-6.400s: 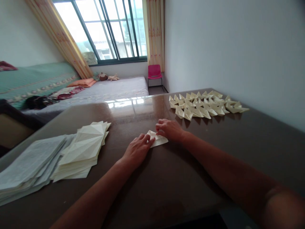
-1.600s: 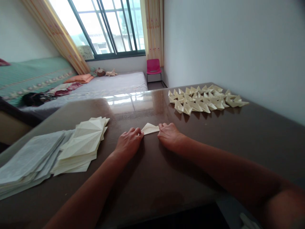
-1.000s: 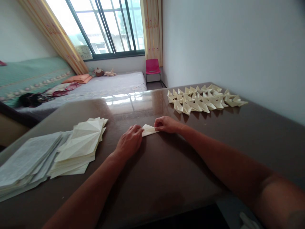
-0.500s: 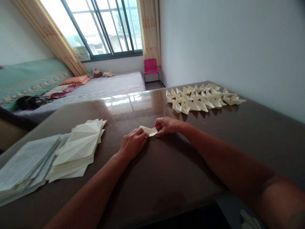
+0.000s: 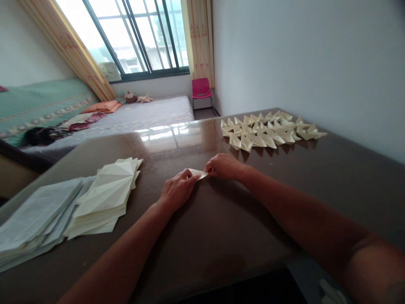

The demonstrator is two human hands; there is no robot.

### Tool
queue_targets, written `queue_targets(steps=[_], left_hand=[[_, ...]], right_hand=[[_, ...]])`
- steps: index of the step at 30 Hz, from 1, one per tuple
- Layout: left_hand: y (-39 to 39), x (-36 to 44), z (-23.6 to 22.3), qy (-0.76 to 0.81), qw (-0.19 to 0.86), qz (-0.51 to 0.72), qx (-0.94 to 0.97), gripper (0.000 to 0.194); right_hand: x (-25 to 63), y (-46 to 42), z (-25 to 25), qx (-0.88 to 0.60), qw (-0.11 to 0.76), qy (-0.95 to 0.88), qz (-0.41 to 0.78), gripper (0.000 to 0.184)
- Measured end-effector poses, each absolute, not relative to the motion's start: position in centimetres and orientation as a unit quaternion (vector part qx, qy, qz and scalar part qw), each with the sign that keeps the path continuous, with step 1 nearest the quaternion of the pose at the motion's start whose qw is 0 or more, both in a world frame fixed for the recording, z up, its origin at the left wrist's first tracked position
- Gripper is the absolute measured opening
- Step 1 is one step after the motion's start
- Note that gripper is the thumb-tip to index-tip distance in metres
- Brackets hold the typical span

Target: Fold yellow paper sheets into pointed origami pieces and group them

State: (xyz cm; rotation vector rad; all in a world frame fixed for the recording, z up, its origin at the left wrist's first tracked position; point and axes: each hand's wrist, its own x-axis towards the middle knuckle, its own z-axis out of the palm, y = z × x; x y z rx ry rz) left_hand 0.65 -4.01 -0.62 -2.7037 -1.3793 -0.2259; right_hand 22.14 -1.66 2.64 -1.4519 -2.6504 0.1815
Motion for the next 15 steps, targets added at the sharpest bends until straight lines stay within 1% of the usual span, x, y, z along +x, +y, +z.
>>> queue_targets(steps=[3,5,9,12,15], left_hand=[[-4.0,0.7,-0.6,-0.451,0.045,-0.074,-0.888,0.037],[-4.0,0.8,-0.6,-0.451,0.046,-0.072,-0.888,0.037],[-4.0,0.8,-0.8,-0.461,0.045,-0.081,-0.882,0.037],[-4.0,0.8,-0.9,-0.464,0.045,-0.102,-0.879,0.039],[-4.1,0.7,-0.8,-0.463,0.048,-0.119,-0.877,0.043]], right_hand=[[21.5,-2.6,3.2,-0.431,-0.001,-0.902,-0.008,0.023],[21.4,-2.8,3.3,-0.408,-0.008,-0.913,-0.020,0.025],[21.8,-2.2,2.8,-0.421,0.028,-0.906,0.016,0.026],[22.0,-1.5,2.1,-0.467,0.048,-0.881,0.065,0.028],[21.7,-0.9,1.2,-0.519,0.071,-0.846,0.104,0.023]])
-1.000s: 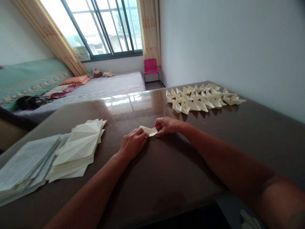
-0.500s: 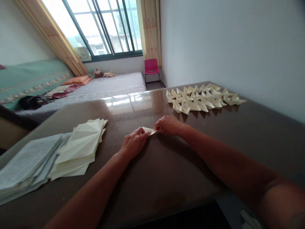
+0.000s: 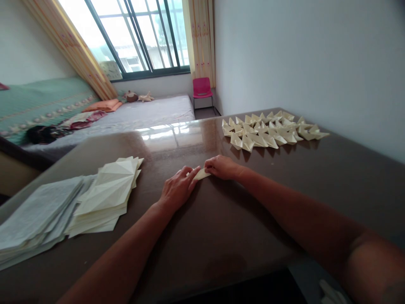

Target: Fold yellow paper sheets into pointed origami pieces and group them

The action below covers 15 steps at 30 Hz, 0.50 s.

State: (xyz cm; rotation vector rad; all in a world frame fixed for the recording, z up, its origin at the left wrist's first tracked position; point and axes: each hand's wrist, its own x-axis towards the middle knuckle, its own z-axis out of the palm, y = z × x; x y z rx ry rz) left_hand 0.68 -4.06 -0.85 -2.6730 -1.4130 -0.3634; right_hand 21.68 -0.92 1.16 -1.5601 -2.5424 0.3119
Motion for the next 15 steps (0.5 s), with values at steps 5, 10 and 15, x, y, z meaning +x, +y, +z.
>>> queue_targets(steps=[5,10,15], left_hand=[[-3.9,0.5,-1.0,-0.449,0.046,-0.129,-0.883,0.036],[-3.0,0.3,-1.6,-0.474,0.063,-0.161,-0.864,0.036],[-1.6,-0.2,-2.6,-0.480,0.030,-0.151,-0.863,0.055]], right_hand=[[21.0,-0.9,0.2,-0.553,0.115,-0.817,0.118,0.026],[20.6,-1.4,0.5,-0.559,0.092,-0.820,0.079,0.016],[20.8,-1.3,0.8,-0.562,0.086,-0.818,0.091,0.018]])
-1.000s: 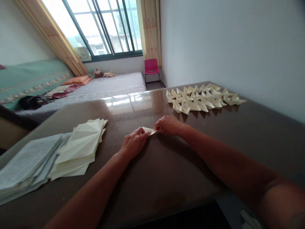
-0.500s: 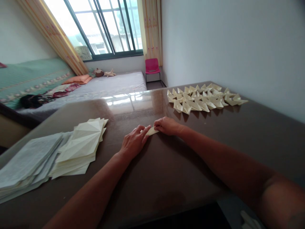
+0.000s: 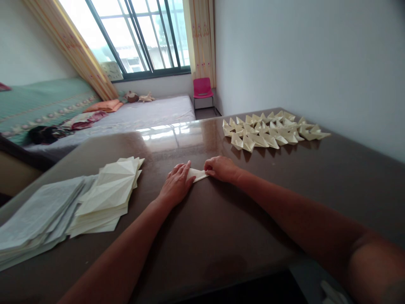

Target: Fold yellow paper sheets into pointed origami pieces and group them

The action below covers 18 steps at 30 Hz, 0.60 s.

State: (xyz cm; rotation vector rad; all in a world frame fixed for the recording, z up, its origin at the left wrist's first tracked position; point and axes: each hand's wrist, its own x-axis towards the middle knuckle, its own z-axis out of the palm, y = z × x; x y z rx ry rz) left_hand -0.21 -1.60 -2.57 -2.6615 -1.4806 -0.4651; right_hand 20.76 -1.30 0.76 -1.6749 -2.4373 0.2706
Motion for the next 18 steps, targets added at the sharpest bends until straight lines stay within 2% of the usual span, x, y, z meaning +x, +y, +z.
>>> queue_targets(steps=[9,13,18], left_hand=[[-1.3,-0.5,-2.8,-0.431,-0.070,-0.228,-0.871,0.063],[-1.9,-0.4,-2.5,-0.410,-0.065,-0.240,-0.878,0.059],[-2.0,-0.4,-2.5,-0.404,-0.046,-0.239,-0.882,0.058]], right_hand=[[21.2,-1.1,0.6,-0.554,0.124,-0.813,0.128,0.017],[21.4,-0.6,0.1,-0.531,0.140,-0.821,0.156,0.020],[21.4,-0.3,0.0,-0.496,0.120,-0.845,0.162,0.022]])
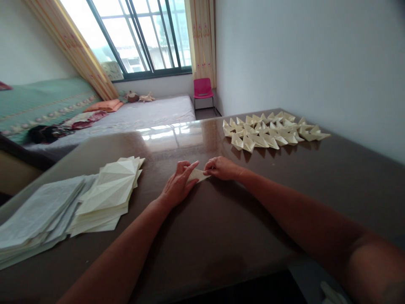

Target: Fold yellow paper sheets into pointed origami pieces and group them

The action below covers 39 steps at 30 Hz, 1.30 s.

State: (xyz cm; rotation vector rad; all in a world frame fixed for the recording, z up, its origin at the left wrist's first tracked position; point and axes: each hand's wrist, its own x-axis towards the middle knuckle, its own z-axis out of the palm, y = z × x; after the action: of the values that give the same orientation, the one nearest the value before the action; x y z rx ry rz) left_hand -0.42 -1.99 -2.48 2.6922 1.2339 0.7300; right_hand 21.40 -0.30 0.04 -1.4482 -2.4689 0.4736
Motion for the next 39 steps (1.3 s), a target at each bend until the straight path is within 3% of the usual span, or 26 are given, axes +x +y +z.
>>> queue_targets(steps=[4,7,12,16,20,25,29,33,39], left_hand=[[-1.8,-0.6,-2.1,0.407,-0.046,0.260,0.875,0.053],[-1.7,-0.9,-1.9,0.421,-0.100,0.278,0.858,0.040],[-1.8,-0.8,-2.2,0.385,-0.043,0.258,0.885,0.034],[-2.3,-0.3,-2.1,0.339,0.023,0.243,0.908,0.038],[-2.9,0.0,-1.6,0.318,0.031,0.218,0.922,0.039],[-2.8,-0.9,-0.8,0.308,0.045,0.176,0.934,0.038],[-2.7,-1.8,-0.2,0.309,0.096,0.154,0.934,0.037],[-3.0,-1.4,-0.1,0.335,0.089,0.178,0.921,0.029],[-2.8,-1.1,-0.5,0.327,0.092,0.168,0.926,0.015]], right_hand=[[21.2,-0.3,0.1,-0.518,0.119,-0.829,0.173,0.020],[21.3,-0.1,0.2,-0.570,0.166,-0.782,0.192,0.019],[21.7,0.1,-0.2,-0.540,0.232,-0.713,0.383,0.016],[21.1,-0.5,-0.6,-0.460,0.192,-0.673,0.547,0.024],[20.5,-1.2,0.0,-0.458,0.141,-0.647,0.592,0.032],[21.5,-1.0,1.1,-0.476,0.080,-0.689,0.541,0.042],[22.6,0.1,0.8,-0.570,0.135,-0.728,0.356,0.032],[22.2,0.5,0.0,-0.576,0.208,-0.765,0.197,0.017],[21.3,0.6,-0.9,-0.557,0.246,-0.765,0.210,0.019]])
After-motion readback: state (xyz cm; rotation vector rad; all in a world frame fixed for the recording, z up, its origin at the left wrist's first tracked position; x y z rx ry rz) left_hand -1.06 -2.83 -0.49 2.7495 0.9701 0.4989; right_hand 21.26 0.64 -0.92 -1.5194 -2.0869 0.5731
